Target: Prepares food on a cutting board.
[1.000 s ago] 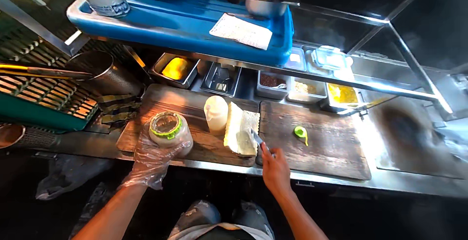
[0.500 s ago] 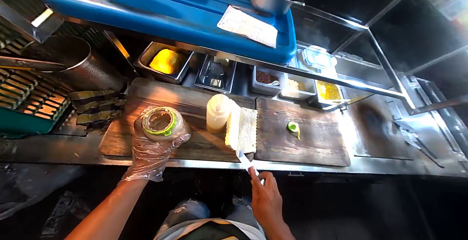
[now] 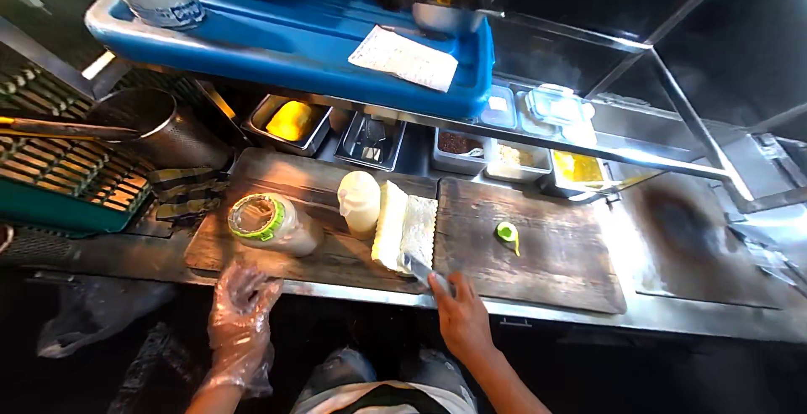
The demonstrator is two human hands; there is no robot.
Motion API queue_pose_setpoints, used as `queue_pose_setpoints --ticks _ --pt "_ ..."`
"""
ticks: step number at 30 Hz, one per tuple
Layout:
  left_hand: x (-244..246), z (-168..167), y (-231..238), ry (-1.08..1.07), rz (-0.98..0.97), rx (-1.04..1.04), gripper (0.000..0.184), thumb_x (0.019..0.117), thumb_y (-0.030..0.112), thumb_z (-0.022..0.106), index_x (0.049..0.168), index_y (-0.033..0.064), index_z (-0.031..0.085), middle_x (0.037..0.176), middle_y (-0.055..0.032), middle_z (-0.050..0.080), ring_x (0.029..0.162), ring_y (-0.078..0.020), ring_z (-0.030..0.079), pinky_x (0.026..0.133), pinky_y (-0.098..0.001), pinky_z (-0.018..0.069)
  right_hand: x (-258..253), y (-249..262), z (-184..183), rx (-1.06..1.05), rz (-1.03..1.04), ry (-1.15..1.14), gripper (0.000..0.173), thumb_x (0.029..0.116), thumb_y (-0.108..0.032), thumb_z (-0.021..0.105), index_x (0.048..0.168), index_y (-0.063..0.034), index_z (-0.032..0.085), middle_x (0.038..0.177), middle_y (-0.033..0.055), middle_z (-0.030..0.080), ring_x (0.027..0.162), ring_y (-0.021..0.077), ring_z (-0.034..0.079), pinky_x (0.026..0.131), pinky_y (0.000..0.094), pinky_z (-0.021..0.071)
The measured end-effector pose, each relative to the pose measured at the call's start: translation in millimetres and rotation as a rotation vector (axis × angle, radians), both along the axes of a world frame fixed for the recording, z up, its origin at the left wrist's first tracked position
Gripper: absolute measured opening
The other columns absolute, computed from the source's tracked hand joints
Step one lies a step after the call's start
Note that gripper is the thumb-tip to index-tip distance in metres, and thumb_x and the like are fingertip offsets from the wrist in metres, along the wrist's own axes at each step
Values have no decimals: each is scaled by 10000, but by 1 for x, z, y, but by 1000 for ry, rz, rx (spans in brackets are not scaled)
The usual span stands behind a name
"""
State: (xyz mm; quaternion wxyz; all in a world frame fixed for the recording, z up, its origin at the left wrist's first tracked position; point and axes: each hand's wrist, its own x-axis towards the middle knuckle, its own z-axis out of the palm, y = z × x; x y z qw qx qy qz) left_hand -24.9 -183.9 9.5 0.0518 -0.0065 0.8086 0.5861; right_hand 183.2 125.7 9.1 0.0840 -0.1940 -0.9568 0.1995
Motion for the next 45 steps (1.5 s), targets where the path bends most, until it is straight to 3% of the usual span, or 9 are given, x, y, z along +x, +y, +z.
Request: queue_pose_setpoints --ticks 3,6,9,12,22,24,28,37,45 --pt "31 10 6 34 15 -14 843 848 213 722 1545 -31 315 1466 -238 509 1242 -228 625 975 -316 568 24 12 4 75 83 72 402 961 -179 583 1318 -321 703 1092 119 687 914 282 683 665 418 582" --pt "60 13 14 19 23 -85 794 862 180 715 1537 -28 352 1484 -242 500 1236 -230 633 968 -312 572 6 54 -4 129 205 178 448 936 -129 616 1338 -317 683 1138 124 700 966 303 687 742 472 583" --pt "83 19 26 -24 32 -142 779 868 163 722 1535 -26 366 1487 -245 498 1225 -249 644 964 -335 583 -33 118 -27 212 393 164 487 919 -112 631 1348 -341 665 1176 101 682 973 292 670 724 474 550" --pt "99 35 31 7 26 -189 771 882 162 708 1533 -52 355 1511 -267 466 1241 -262 637 980 -337 576 -37 164 -37 210 409 174 489 928 -127 615 1369 -334 655 1172 116 672 1008 308 660 766 496 551" --pt "172 34 31 -121 170 -232 746 901 54 684 1544 -60 324 1501 -303 445 1212 -258 648 970 -343 580 -107 192 -37 162 671 243 520 891 -105 667 1367 -315 659 1223 118 672 1075 325 648 863 512 540" --pt "186 31 32 -171 213 -230 736 902 41 683 1541 -61 333 1501 -307 445 1222 -269 640 981 -351 573 -130 196 -32 190 779 224 568 872 -61 690 1382 -308 644 1233 117 667 1055 328 647 830 503 543" --pt "204 30 25 -169 217 -235 738 912 78 680 1538 -73 321 1505 -315 430 1244 -268 624 992 -350 566 -167 225 -39 231 750 217 493 933 -75 627 1378 -285 652 1234 148 662 1087 357 643 860 527 542" --pt "226 24 19 -233 342 -179 701 923 75 678 1526 -68 350 1507 -295 441 1226 -260 631 985 -367 568 -160 234 -37 208 817 168 512 927 -83 637 1388 -305 644 1236 129 656 1086 341 640 872 517 548" --pt "159 44 101 -371 292 212 427 1019 152 526 1410 -22 525 1278 -211 671 1100 -343 697 925 -492 595 -152 229 -42 96 588 94 417 979 -121 590 1361 -263 676 1245 177 656 1121 387 634 881 563 543"
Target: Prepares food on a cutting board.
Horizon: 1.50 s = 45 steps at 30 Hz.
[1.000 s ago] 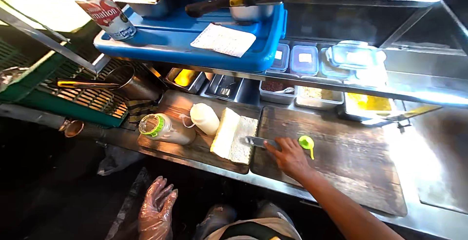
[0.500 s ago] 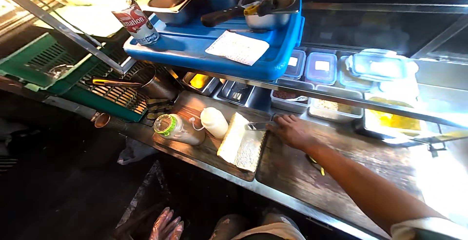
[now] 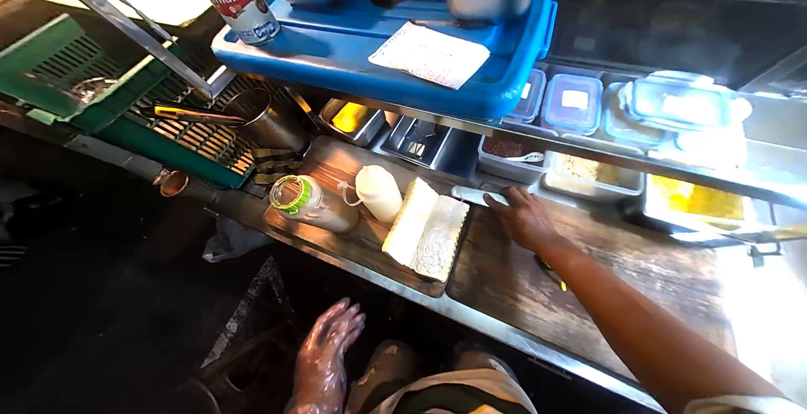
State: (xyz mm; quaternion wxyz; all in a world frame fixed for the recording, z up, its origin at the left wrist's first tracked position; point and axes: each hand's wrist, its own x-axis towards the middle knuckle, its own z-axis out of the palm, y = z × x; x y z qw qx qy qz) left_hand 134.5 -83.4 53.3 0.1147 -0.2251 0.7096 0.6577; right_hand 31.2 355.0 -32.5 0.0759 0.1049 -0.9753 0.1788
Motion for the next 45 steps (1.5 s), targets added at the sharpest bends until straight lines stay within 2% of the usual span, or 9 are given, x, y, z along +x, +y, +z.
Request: queue_pose_setpoints --ticks 4,8,16,29,33,36,38,41,45 --pt "-56 -4 42 -77 -135 202 452 1099 260 387 1455 -7 470 1319 -215 647 1169 -334 670 987 -484 565 21 -55 32 -227 -205 -206 371 1001 -170 588 1340 -271 700 1257 151 654 1170 356 615 943 568 539" --pt "-97 -2 67 -177 -111 328 479 1103 368 417 1459 55 486 1344 -209 616 1180 -341 650 978 -515 560 117 -144 71 -405 -442 -514 383 1018 -218 563 1381 -283 666 1258 141 629 1126 322 638 905 528 575" --pt "-135 -4 66 -330 -360 426 460 1063 399 519 1424 116 546 1353 -128 629 1215 -303 629 994 -524 546 192 -230 36 -265 -725 -65 338 986 -186 594 1285 -252 735 1068 140 682 911 279 684 712 426 609" --pt "-163 -10 55 -526 -464 529 321 1058 193 447 1318 25 534 1237 -215 643 1054 -333 687 862 -497 602 161 -323 25 -222 -983 96 303 963 -175 646 1239 -218 763 1075 129 671 958 231 679 764 363 617" --pt "-172 -3 56 -586 -482 543 324 1054 172 420 1331 30 508 1239 -225 627 1044 -348 682 849 -505 599 170 -351 40 -298 -1061 160 313 956 -144 624 1240 -122 753 1055 128 670 907 186 679 753 317 613" --pt "-173 -5 54 -632 -488 534 345 1043 196 448 1336 28 513 1233 -234 643 1032 -361 694 854 -504 604 131 -348 76 -656 -1147 158 247 1012 -115 565 1167 24 697 893 50 732 664 81 683 605 253 613" --pt "-173 -5 51 -642 -530 544 361 1061 241 424 1338 26 508 1207 -238 657 1013 -352 705 856 -487 606 88 -337 102 -1162 -1217 -88 240 1073 -151 494 1172 20 631 795 58 732 502 119 635 457 276 555" --pt "-172 -2 47 -596 -611 507 324 1075 317 388 1168 85 594 952 -118 688 798 -206 687 665 -362 577 56 -337 95 -1876 -1187 -386 244 1109 -201 431 1165 -6 566 733 101 648 415 111 479 373 239 403" --pt "-173 -9 47 -574 -484 567 286 1053 257 444 1185 56 599 1015 -148 686 885 -248 690 754 -421 587 88 -352 94 -2266 -1096 -506 235 1092 -219 408 1108 -37 556 690 45 554 385 41 362 337 181 308"
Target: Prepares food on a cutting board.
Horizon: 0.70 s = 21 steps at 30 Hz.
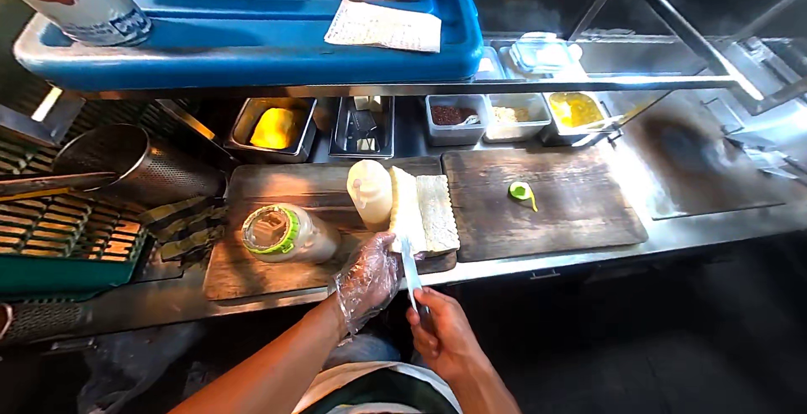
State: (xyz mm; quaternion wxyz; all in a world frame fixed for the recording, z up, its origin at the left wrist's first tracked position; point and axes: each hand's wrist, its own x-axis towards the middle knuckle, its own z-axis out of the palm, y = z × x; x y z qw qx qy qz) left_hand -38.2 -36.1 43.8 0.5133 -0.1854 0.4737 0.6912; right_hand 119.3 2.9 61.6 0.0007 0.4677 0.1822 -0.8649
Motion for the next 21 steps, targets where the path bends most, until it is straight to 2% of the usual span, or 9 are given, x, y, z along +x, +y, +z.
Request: queue_pose_setpoints --ticks 2,5,6,7,8,10,15,19,21 --pt "-1 0 -2 -25 -19 23 338 1070 286 417 1253 49 573 1080 -178 688 943 -282 700 810 -450 594 18 1 12 142 -4 -10 255 1085 -192 429 1164 -3 582 706 75 603 391 47 389 341 188 319" --pt "3 0 -7 -60 -70 62 425 1106 311 350 1380 23 498 1246 -244 649 1077 -364 685 923 -509 577 6 13 -1 867 61 -207 294 1076 -144 466 1282 -4 624 826 81 700 537 95 549 485 245 467" --pt "6 1 -7 -53 -86 67 433 1112 319 332 1381 22 497 1241 -232 652 1086 -346 680 940 -491 565 -3 14 -12 1128 188 -316 375 1056 -124 472 1398 -40 599 963 85 726 711 142 660 663 314 573" --pt "10 3 -6 -30 -85 65 420 1115 306 333 1344 11 524 1191 -218 671 1052 -321 688 926 -463 569 -13 9 -20 1295 344 -387 464 1031 -89 477 1492 -63 525 1144 150 713 857 233 714 799 417 607" --pt "13 7 -4 6 -75 55 389 1114 281 348 1287 9 567 1121 -187 687 1002 -277 689 898 -423 572 -22 -1 -22 1377 519 -460 555 997 -72 487 1550 -106 459 1271 197 657 886 295 730 808 482 615" --pt "16 10 1 70 -46 16 301 1098 237 403 1165 36 617 987 -122 675 888 -201 664 801 -347 565 -35 -24 -19 1398 801 -563 685 973 -83 520 1624 -163 320 1384 231 563 805 301 731 732 469 621" --pt "15 7 -5 115 -71 -15 296 1101 262 426 1170 46 615 1003 -108 665 911 -192 660 814 -343 564 -31 -39 1 1313 1082 -553 715 994 -96 489 1649 -118 203 1340 213 563 791 255 723 732 388 612" --pt "15 -2 -6 114 -73 11 328 1114 265 398 1229 30 596 1044 -122 662 946 -205 659 852 -366 569 -8 -45 14 1330 1031 -511 680 978 -80 499 1627 -127 299 1288 218 599 736 287 713 680 444 613" --pt "15 -5 -4 72 -39 36 330 1110 290 408 1205 38 599 1004 -111 663 907 -198 658 824 -356 568 10 -39 25 1389 899 -472 639 955 -36 536 1578 -124 422 1199 235 651 722 336 712 648 518 607"
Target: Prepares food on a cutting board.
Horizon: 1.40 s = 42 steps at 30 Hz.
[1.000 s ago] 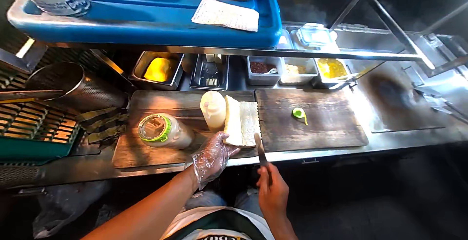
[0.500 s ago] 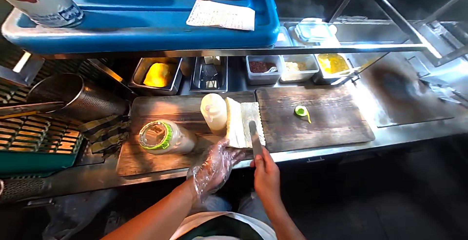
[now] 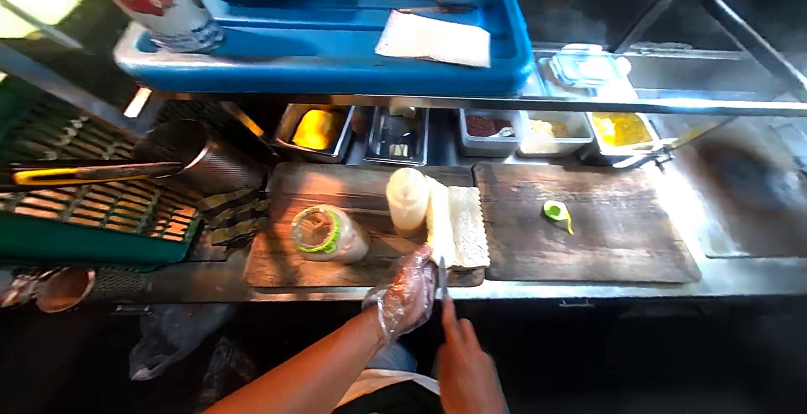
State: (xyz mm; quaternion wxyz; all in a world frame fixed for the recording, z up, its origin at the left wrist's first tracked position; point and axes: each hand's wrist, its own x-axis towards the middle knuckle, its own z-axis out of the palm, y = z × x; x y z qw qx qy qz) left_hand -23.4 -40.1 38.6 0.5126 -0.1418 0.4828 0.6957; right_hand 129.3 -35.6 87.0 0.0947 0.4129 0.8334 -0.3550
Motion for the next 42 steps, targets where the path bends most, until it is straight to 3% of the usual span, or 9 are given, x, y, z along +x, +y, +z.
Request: queue_pose_setpoints --ticks 5,8,10,13,15,18,30,38,42 --pt "10 19 -58 90 -170 -35 536 1089 304 481 1554 58 377 1511 -158 513 1347 -269 552 1100 -436 490 52 39 31 -20 -37 518 418 1025 -38 456 1421 83 514 939 120 704 758 165 676 681 362 604" --pt "11 15 -128 652 -70 -209 567 943 158 697 1445 -20 503 1277 -148 680 1102 -228 705 944 -380 608 41 66 68 -90 15 629 386 1028 -46 470 1380 111 491 842 86 685 668 115 651 599 300 581" --pt "-13 6 -153 1031 125 -368 766 794 290 845 1399 -43 513 1204 -124 686 1023 -168 696 880 -330 603 22 73 85 -89 89 672 360 1080 -143 471 1376 57 519 798 61 673 644 105 651 580 291 586" --pt "-66 9 -145 1348 178 -532 1314 533 688 896 1505 -37 392 1456 -204 542 1292 -258 585 1049 -430 537 -11 61 87 -220 176 719 350 1108 -213 447 1371 4 524 756 31 649 595 105 624 532 297 571" --pt "-90 11 -123 1249 157 -424 1401 415 578 969 1552 39 356 1519 -140 493 1361 -211 520 1113 -404 478 -34 45 81 -343 167 693 326 1100 -182 448 1368 -7 510 761 28 660 573 120 612 510 310 554" --pt "-98 1 -102 1150 207 -278 1157 476 370 1013 1450 52 478 1346 -61 633 1229 -119 611 1067 -320 520 -69 27 71 -293 69 648 331 1075 -165 438 1363 -35 536 703 -8 625 532 113 595 482 297 545" --pt "-37 9 -66 1371 397 -542 771 633 335 896 1244 -59 641 1186 -171 706 1137 -214 675 1025 -356 537 -114 -6 75 56 157 383 374 1058 -186 470 1372 -30 601 717 33 651 570 137 614 567 345 554" --pt "-41 22 -88 1516 278 -413 769 652 418 909 1212 -44 657 1120 -146 730 1073 -179 700 981 -339 565 -92 29 92 -298 323 553 311 1062 -160 507 1314 -28 631 789 17 646 556 89 567 511 281 537" --pt "-49 40 -103 1595 173 -355 936 593 552 926 1310 25 636 1214 -120 712 1148 -177 674 1021 -351 555 -85 61 92 -156 302 632 317 1071 -193 487 1315 -61 638 702 -22 625 514 80 559 469 264 516"
